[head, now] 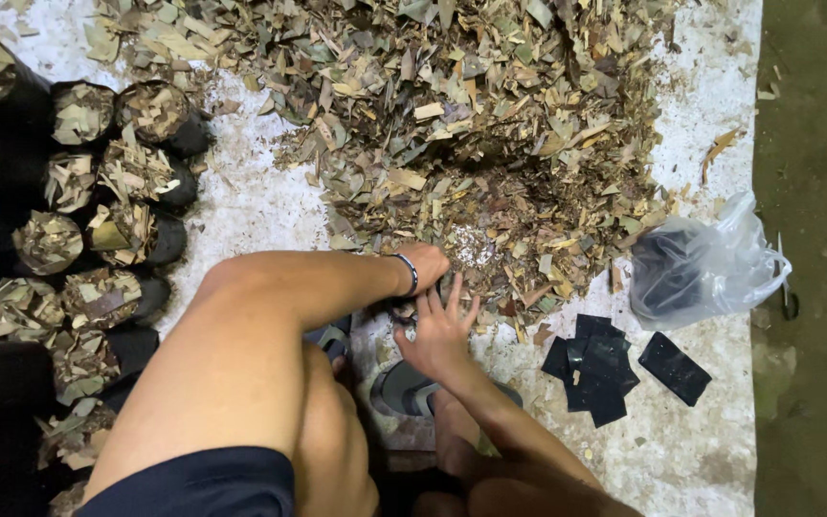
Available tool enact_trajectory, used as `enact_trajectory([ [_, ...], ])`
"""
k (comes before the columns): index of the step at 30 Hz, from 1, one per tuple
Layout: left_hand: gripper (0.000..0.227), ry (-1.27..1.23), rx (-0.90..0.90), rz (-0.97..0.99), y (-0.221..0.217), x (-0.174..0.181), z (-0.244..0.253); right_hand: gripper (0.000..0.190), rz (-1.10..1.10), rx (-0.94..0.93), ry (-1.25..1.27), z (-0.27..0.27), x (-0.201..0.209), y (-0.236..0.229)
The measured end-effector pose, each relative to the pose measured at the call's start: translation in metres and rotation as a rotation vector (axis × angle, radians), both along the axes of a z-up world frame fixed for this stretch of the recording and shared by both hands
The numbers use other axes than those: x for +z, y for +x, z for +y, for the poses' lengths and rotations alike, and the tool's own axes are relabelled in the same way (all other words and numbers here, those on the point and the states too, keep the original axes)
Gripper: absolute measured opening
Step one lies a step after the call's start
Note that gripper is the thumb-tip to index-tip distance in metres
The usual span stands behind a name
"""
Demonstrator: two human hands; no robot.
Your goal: The person sits on the floor and fills small black pots with wood chips by hand. They scoop the chips from a large pile and pack them into the pots, then place the filled pots in a group nearby.
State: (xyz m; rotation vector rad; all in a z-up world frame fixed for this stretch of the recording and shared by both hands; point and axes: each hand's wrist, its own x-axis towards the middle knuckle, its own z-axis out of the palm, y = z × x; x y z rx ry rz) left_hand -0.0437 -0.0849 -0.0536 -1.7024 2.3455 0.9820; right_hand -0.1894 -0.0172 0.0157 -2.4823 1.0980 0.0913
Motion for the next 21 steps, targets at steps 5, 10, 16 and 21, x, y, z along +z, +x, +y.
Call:
enact_trajectory([
  [5,0.035,-0.114,0.041,0.071,0.002,0.007,0.007,0.083,-0.007,0.034,0.025,0.007,-0.001,-0.008],
  [10,0.018,-0.076,0.017,0.015,0.009,0.004,-0.003,0.091,0.035,0.031,0.084,0.004,-0.001,-0.006],
  [16,0.020,-0.014,0.111,0.069,0.007,0.003,0.002,0.096,0.292,-0.024,0.172,-0.016,0.002,0.012],
  [21,0.026,-0.035,0.194,0.107,0.020,0.009,0.000,0.099,0.222,0.040,0.081,-0.030,-0.004,0.014],
])
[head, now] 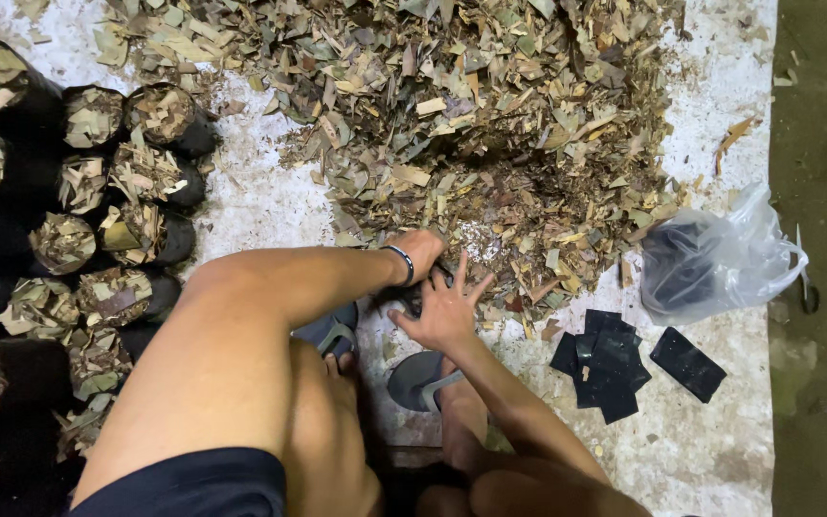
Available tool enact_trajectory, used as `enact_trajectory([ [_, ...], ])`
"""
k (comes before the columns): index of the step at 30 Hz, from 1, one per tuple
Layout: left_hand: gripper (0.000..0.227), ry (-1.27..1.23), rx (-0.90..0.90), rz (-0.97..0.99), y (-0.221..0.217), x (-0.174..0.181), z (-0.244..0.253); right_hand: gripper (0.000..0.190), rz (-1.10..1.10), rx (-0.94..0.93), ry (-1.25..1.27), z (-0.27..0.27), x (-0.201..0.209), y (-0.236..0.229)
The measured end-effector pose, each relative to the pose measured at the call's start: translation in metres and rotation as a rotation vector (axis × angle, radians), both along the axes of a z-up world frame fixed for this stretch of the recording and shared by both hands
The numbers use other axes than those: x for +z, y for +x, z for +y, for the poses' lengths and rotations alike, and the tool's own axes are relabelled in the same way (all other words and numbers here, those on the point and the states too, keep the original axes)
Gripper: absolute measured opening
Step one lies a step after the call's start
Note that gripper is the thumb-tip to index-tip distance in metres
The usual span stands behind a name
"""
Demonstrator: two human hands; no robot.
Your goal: The person sits on the floor and fills small black pots with wood chips by hand. They scoop the chips from a large pile and pack them into the pots, then place the filled pots in a group nearby.
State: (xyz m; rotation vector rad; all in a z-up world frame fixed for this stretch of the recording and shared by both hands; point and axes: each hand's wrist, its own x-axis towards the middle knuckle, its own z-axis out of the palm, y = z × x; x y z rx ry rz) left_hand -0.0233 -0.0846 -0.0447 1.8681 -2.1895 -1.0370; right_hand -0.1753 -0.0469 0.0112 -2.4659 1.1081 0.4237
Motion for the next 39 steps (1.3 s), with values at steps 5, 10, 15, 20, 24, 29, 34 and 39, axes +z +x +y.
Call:
enact_trajectory([
  [5,0.048,-0.083,0.051,0.049,0.011,-0.005,0.022,0.103,0.034,0.117,-0.005,-0.002,-0.015,0.004],
  [10,0.041,0.011,0.202,-0.020,0.021,-0.024,0.026,0.080,-0.200,0.093,0.033,-0.004,-0.018,-0.006],
  [15,0.059,0.206,0.389,0.126,0.027,-0.058,0.035,0.034,-0.812,-0.042,-0.076,0.021,-0.042,-0.038],
  [20,0.058,0.280,0.437,0.118,0.039,-0.071,0.051,0.031,-0.593,-0.749,0.429,0.008,-0.081,-0.086],
  [24,0.058,0.277,0.423,0.220,0.051,-0.057,0.063,0.033,-0.671,-0.176,0.292,0.001,-0.081,-0.115],
  [29,0.058,0.289,0.413,0.355,0.077,-0.032,0.065,0.059,-0.355,0.463,0.407,0.004,-0.054,-0.093],
  [34,0.058,0.326,0.449,0.335,0.104,-0.027,0.076,0.062,-0.027,-0.059,0.494,-0.079,-0.044,-0.050],
  [39,0.055,0.189,0.484,0.388,0.126,-0.033,0.089,0.047,-0.937,-0.203,-0.128,-0.084,-0.050,-0.036],
])
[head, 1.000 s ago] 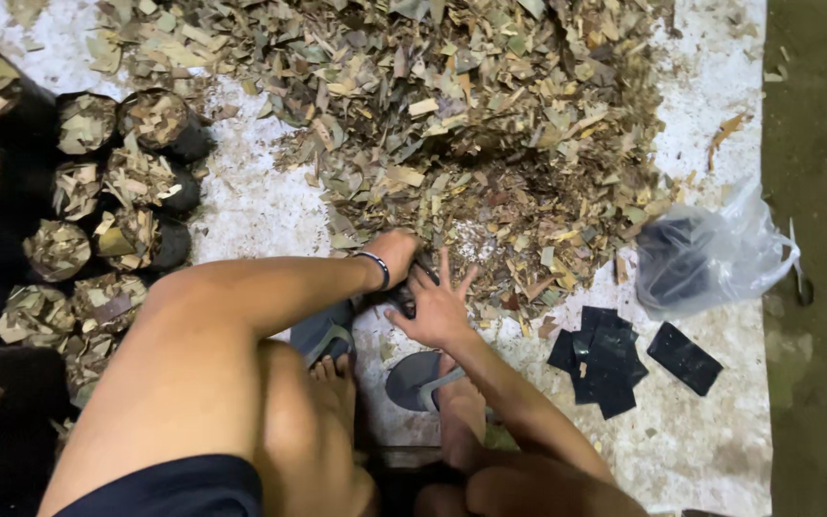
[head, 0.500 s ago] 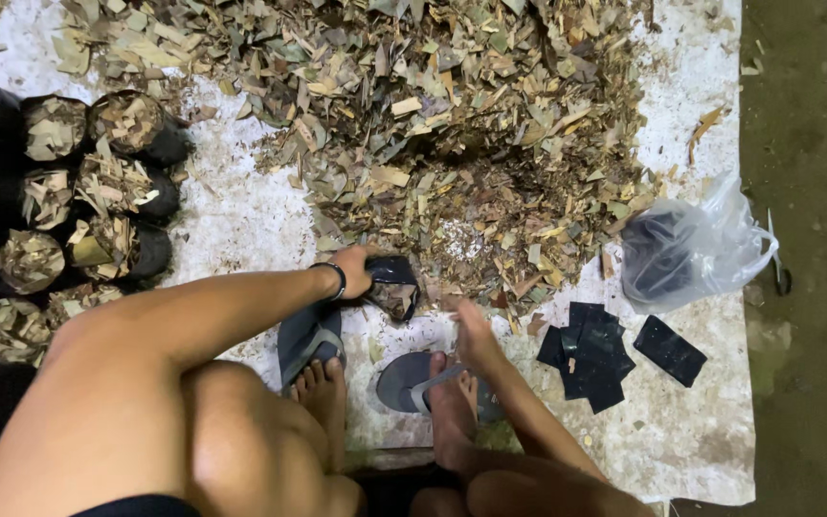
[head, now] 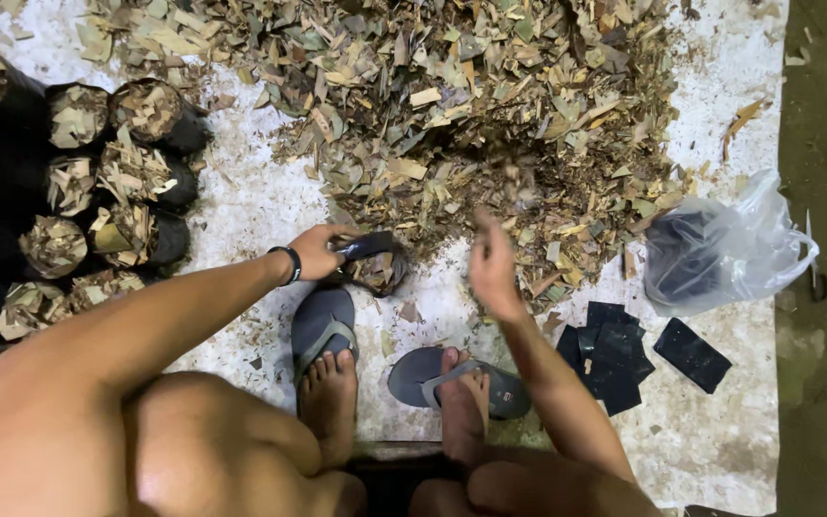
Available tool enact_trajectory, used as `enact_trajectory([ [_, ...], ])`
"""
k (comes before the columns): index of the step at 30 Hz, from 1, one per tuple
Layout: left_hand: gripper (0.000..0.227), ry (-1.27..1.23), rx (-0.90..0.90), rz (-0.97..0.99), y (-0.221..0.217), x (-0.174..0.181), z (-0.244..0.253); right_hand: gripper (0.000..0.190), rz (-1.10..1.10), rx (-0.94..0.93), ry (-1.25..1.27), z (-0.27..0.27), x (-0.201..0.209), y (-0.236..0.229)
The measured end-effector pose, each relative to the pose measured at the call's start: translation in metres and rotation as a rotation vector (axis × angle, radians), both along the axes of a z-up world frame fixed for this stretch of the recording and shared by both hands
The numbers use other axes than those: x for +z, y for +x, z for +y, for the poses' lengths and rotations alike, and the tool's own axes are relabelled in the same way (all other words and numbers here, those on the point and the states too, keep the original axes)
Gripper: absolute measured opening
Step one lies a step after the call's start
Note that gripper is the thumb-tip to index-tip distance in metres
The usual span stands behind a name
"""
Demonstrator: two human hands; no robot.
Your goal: The person sits on the floor and fills small black pots with wood chips by hand. They scoop the chips from a large pile and pack them into the pots, then place the filled pots in a group nearby.
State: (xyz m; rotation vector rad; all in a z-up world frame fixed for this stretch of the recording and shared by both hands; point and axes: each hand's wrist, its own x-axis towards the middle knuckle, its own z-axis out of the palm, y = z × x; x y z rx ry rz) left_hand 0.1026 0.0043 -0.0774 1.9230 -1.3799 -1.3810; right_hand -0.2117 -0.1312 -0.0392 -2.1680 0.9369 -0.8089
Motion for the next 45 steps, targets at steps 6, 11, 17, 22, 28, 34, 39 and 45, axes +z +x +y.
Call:
enact_trajectory([
  [6,0.057,0.050,0.065,0.054,0.012,0.003,0.012,0.076,0.506,0.972,0.426,0.131,-0.008,-0.008],
  [11,0.057,0.185,0.081,0.022,0.006,0.016,0.010,0.073,0.540,0.701,0.377,0.069,-0.046,-0.009],
  [17,0.054,0.156,0.068,0.032,-0.008,0.017,0.011,0.035,0.176,0.052,-0.137,-0.046,-0.046,-0.040],
  [22,0.052,0.077,-0.010,-0.015,-0.033,0.008,0.013,0.024,0.256,0.205,0.307,-0.012,-0.032,-0.077],
  [28,0.050,0.091,-0.087,0.025,-0.064,0.009,0.009,0.043,1.214,0.365,0.615,0.024,-0.024,-0.082],
  [34,0.052,0.124,-0.113,0.018,-0.085,-0.001,-0.011,0.058,0.592,0.088,0.113,0.012,0.006,-0.061],
  [39,0.058,0.055,-0.045,-0.012,-0.106,-0.012,-0.023,0.043,0.601,0.144,0.427,0.031,-0.015,-0.070],
  [45,0.057,0.174,-0.100,-0.037,-0.115,-0.018,-0.023,0.043,0.539,0.318,0.390,0.006,-0.036,-0.064],
])
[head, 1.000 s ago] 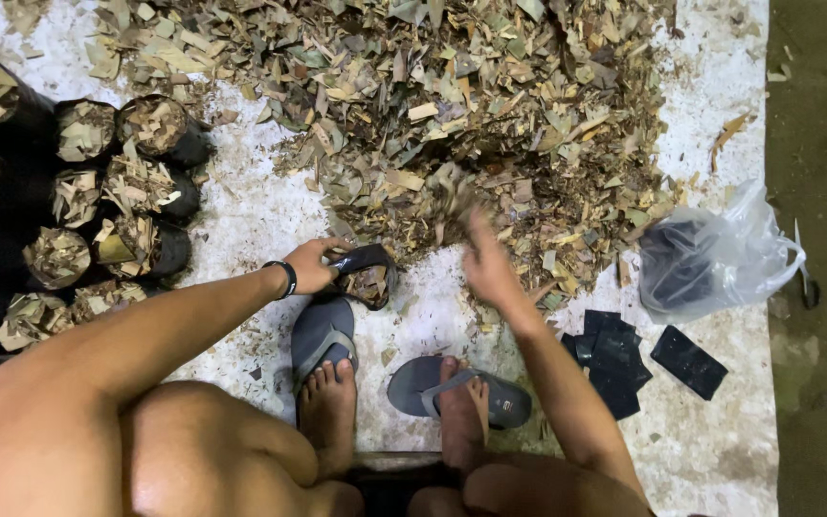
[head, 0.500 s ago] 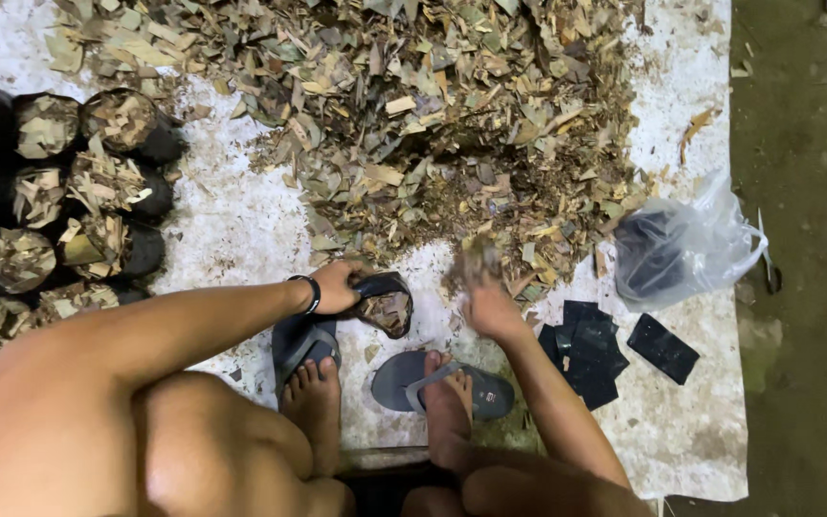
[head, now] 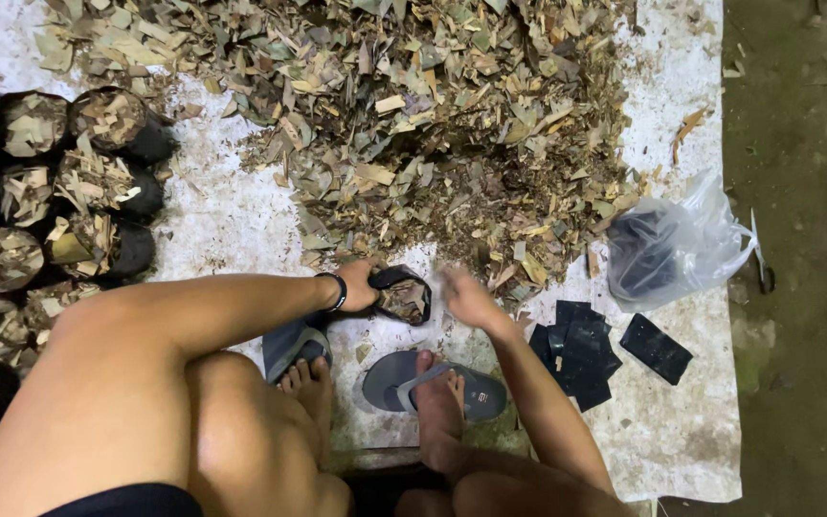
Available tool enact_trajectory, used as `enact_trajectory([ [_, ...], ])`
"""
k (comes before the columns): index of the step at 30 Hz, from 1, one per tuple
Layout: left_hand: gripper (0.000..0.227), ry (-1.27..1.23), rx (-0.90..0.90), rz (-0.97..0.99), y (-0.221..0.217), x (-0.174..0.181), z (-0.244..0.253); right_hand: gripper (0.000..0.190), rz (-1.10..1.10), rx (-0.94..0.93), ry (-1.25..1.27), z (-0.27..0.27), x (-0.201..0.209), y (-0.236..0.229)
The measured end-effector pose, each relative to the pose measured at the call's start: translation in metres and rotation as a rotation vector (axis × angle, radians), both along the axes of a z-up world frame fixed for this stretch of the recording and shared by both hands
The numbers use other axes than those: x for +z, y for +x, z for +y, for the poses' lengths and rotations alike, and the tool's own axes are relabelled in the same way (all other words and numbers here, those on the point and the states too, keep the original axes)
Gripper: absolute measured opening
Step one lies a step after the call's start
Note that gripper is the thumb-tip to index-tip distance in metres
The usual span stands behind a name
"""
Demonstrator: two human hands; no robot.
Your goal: The person sits on the floor and fills small black pots with wood chips by hand. They scoop the chips from a large pile and pack them into the pots, then place the filled pots in a group nearby.
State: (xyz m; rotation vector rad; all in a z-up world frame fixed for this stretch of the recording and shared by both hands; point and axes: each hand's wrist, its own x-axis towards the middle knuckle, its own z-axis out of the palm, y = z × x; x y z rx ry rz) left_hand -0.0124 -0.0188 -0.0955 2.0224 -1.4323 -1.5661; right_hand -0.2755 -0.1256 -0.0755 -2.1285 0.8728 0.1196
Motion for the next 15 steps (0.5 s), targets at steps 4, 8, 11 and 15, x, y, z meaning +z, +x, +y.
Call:
enact_trajectory([
  [4,0.055,-0.077,0.030,0.033,-0.005,-0.006,-0.003,0.036,-0.310,-0.377,-0.228,-0.009,0.033,0.019],
  [8,0.058,-0.094,0.111,0.084,-0.006,-0.003,-0.010,0.042,0.106,-0.481,0.465,0.014,0.061,0.031],
  [11,0.052,-0.099,0.008,-0.070,-0.007,0.012,-0.012,0.030,-0.008,-0.365,0.216,0.030,0.057,0.035],
  [15,0.042,-0.197,-0.098,-0.283,-0.009,0.038,-0.017,0.027,-0.175,-0.429,0.129,0.036,0.037,0.030],
])
